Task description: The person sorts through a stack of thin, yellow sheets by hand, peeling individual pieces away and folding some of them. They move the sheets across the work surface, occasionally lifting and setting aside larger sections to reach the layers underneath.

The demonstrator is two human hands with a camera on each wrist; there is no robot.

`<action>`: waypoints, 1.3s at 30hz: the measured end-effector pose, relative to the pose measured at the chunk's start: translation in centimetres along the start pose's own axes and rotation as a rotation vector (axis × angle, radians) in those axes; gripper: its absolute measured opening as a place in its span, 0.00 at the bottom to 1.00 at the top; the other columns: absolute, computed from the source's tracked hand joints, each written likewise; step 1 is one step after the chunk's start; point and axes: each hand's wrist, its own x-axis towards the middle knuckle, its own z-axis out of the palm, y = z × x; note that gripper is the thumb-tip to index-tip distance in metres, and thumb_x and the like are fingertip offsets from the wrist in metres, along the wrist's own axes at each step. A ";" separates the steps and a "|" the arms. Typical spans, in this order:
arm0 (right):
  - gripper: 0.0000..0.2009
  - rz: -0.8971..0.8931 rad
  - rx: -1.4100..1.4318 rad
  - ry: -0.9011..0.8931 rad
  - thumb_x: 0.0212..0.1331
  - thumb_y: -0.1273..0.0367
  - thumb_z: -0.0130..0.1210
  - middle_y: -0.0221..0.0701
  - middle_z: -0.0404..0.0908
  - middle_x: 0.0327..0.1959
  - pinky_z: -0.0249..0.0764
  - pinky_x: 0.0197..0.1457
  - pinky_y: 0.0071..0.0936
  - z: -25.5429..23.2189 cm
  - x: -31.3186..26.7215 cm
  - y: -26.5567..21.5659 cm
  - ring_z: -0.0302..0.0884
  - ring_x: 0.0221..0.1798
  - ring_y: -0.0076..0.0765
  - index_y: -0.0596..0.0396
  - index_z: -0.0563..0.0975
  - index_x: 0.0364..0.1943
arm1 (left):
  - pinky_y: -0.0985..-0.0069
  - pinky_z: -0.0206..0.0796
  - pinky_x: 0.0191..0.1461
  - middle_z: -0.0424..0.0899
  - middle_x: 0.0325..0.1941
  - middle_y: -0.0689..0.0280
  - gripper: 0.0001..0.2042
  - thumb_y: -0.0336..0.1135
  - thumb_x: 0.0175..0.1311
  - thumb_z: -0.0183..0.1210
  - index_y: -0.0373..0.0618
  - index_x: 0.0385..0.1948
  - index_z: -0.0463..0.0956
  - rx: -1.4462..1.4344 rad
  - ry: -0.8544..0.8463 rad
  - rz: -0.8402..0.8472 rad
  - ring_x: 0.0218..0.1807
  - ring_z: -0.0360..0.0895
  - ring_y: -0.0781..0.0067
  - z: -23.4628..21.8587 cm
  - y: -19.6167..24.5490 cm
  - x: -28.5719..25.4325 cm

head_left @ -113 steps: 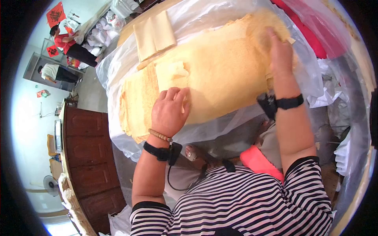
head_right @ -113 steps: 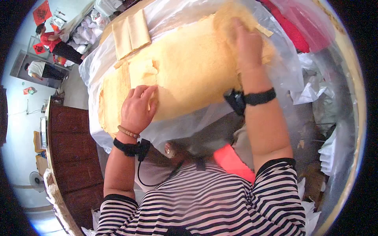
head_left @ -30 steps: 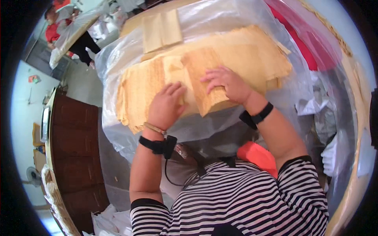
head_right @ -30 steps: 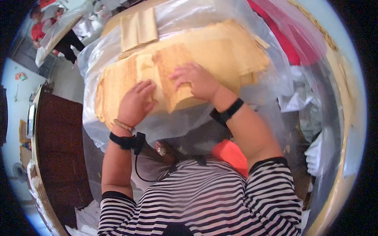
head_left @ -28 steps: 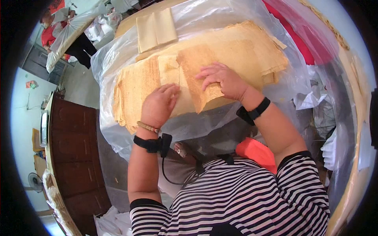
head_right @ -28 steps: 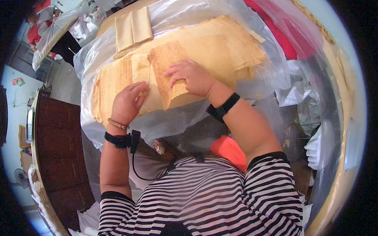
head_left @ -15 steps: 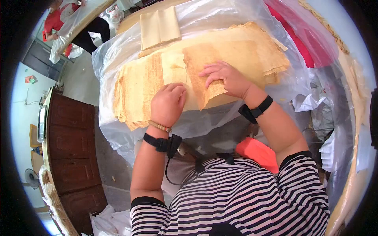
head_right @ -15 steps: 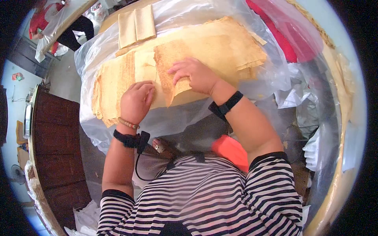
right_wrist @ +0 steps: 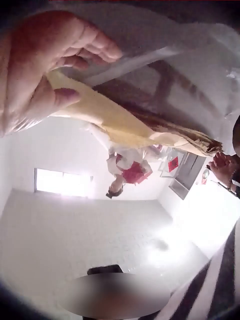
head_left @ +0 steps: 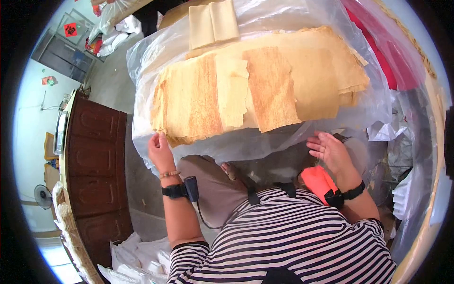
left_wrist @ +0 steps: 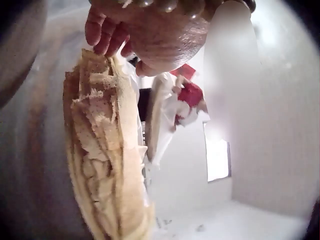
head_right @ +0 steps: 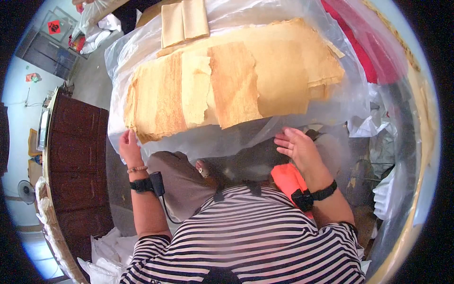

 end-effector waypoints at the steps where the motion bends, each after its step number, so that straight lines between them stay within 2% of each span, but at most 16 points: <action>1: 0.16 0.033 0.133 -0.036 0.70 0.61 0.58 0.42 0.81 0.55 0.77 0.60 0.40 -0.3 0.7 0.3 0.80 0.58 0.42 0.56 0.76 0.54 | 0.73 0.74 0.40 0.85 0.43 0.62 0.17 0.40 0.71 0.62 0.35 0.52 0.77 -0.176 -0.057 -0.196 0.39 0.82 0.69 0.0 -0.6 0.4; 4: 0.20 -0.127 0.297 0.039 0.68 0.57 0.61 0.40 0.82 0.53 0.78 0.57 0.40 0.2 2.3 0.5 0.81 0.56 0.42 0.55 0.75 0.55 | 0.78 0.69 0.31 0.83 0.37 0.66 0.17 0.42 0.70 0.63 0.37 0.49 0.78 -0.314 -0.017 -0.218 0.33 0.79 0.77 0.7 -1.5 0.7; 7: 0.21 -0.131 0.387 -0.009 0.68 0.56 0.61 0.41 0.81 0.55 0.78 0.58 0.41 0.5 3.1 -0.7 0.81 0.57 0.43 0.53 0.74 0.56 | 0.80 0.66 0.27 0.81 0.34 0.66 0.18 0.43 0.67 0.66 0.38 0.48 0.77 -0.034 0.004 0.074 0.30 0.76 0.81 2.3 -1.3 1.7; 10: 0.22 -0.172 0.340 0.049 0.67 0.55 0.63 0.41 0.80 0.56 0.78 0.58 0.41 0.4 3.3 -1.3 0.81 0.57 0.45 0.53 0.74 0.56 | 0.80 0.66 0.25 0.79 0.32 0.67 0.20 0.41 0.65 0.69 0.38 0.50 0.75 -0.108 -0.044 -0.106 0.27 0.74 0.81 2.8 0.8 0.8; 11: 0.22 -0.098 0.346 0.063 0.66 0.55 0.63 0.41 0.80 0.56 0.78 0.59 0.41 0.1 3.6 -1.5 0.81 0.57 0.45 0.53 0.74 0.56 | 0.80 0.65 0.23 0.79 0.31 0.66 0.21 0.40 0.64 0.70 0.38 0.50 0.74 -0.220 -0.021 -0.133 0.25 0.73 0.81 3.0 0.6 1.1; 13: 0.22 0.039 0.362 0.110 0.66 0.55 0.63 0.41 0.80 0.57 0.78 0.59 0.41 -0.6 3.6 -1.5 0.80 0.58 0.44 0.52 0.74 0.56 | 0.81 0.64 0.23 0.79 0.29 0.67 0.20 0.40 0.64 0.70 0.38 0.48 0.74 -0.230 -0.067 -0.162 0.25 0.73 0.81 2.8 1.5 0.5; 16: 0.20 0.211 0.421 0.081 0.67 0.54 0.61 0.40 0.81 0.56 0.75 0.62 0.44 0.2 2.6 -1.3 0.78 0.61 0.43 0.52 0.74 0.53 | 0.83 0.60 0.21 0.77 0.26 0.70 0.17 0.41 0.65 0.68 0.40 0.46 0.75 -0.225 -0.129 -0.178 0.22 0.70 0.83 2.7 0.7 0.7; 18: 0.20 0.073 0.443 0.003 0.67 0.55 0.61 0.39 0.81 0.56 0.75 0.63 0.44 0.7 2.8 -0.7 0.77 0.61 0.43 0.52 0.74 0.53 | 0.83 0.60 0.22 0.77 0.25 0.72 0.16 0.41 0.66 0.68 0.41 0.46 0.75 -0.261 -0.158 -0.195 0.22 0.70 0.84 2.4 -0.1 1.1; 19: 0.20 0.000 0.450 -0.036 0.67 0.55 0.62 0.39 0.81 0.56 0.74 0.63 0.44 0.5 3.0 -0.5 0.77 0.61 0.42 0.52 0.74 0.53 | 0.83 0.61 0.21 0.76 0.27 0.72 0.13 0.40 0.65 0.69 0.44 0.39 0.75 -0.332 -0.159 -0.214 0.24 0.71 0.83 2.4 -0.1 1.1; 22: 0.18 -0.057 0.521 0.030 0.66 0.56 0.62 0.37 0.81 0.55 0.75 0.62 0.42 -0.4 4.3 0.3 0.78 0.59 0.40 0.50 0.76 0.53 | 0.84 0.60 0.21 0.75 0.27 0.73 0.12 0.39 0.66 0.68 0.45 0.39 0.76 -0.382 -0.154 -0.300 0.24 0.70 0.84 2.5 1.1 0.5; 26: 0.17 -0.231 0.431 0.192 0.65 0.59 0.64 0.30 0.83 0.50 0.79 0.52 0.37 -1.0 4.6 0.6 0.80 0.51 0.34 0.46 0.77 0.53 | 0.86 0.59 0.19 0.73 0.23 0.76 0.09 0.37 0.66 0.68 0.47 0.38 0.77 -0.333 -0.197 -0.311 0.20 0.67 0.88 1.9 2.4 -0.3; 28: 0.17 -0.351 0.357 0.236 0.64 0.60 0.64 0.28 0.84 0.48 0.79 0.48 0.33 -0.4 4.0 -0.4 0.80 0.49 0.30 0.46 0.77 0.54 | 0.86 0.59 0.19 0.74 0.21 0.77 0.09 0.38 0.65 0.68 0.49 0.37 0.77 -0.476 -0.222 -0.347 0.18 0.67 0.88 1.6 3.0 -0.9; 30: 0.17 -0.356 0.374 0.217 0.64 0.61 0.64 0.26 0.84 0.47 0.80 0.45 0.32 0.1 4.1 -1.4 0.82 0.47 0.28 0.46 0.77 0.54 | 0.87 0.59 0.19 0.74 0.21 0.77 0.08 0.37 0.65 0.68 0.48 0.37 0.77 -0.533 -0.190 -0.371 0.18 0.67 0.88 1.9 3.9 -1.3; 33: 0.16 -0.378 0.328 0.268 0.65 0.63 0.63 0.25 0.85 0.47 0.80 0.43 0.30 1.0 4.8 -2.2 0.83 0.44 0.27 0.47 0.77 0.55 | 0.87 0.59 0.20 0.74 0.21 0.76 0.07 0.36 0.66 0.66 0.47 0.38 0.78 -0.376 -0.161 -0.396 0.18 0.66 0.87 2.4 5.7 -1.8; 37: 0.15 -0.478 0.325 0.253 0.66 0.66 0.62 0.26 0.85 0.48 0.81 0.43 0.29 2.0 4.7 -3.0 0.84 0.43 0.27 0.49 0.78 0.55 | 0.85 0.63 0.23 0.74 0.23 0.75 0.06 0.35 0.69 0.64 0.47 0.40 0.77 -0.606 -0.227 -0.332 0.20 0.68 0.86 1.6 4.7 -0.9; 39: 0.14 -0.447 0.311 0.290 0.66 0.67 0.61 0.27 0.85 0.48 0.81 0.42 0.29 1.9 4.5 -3.2 0.84 0.43 0.27 0.50 0.78 0.54 | 0.84 0.63 0.23 0.75 0.25 0.74 0.06 0.35 0.69 0.63 0.47 0.40 0.77 -0.642 -0.180 -0.346 0.22 0.69 0.85 1.1 4.5 -0.8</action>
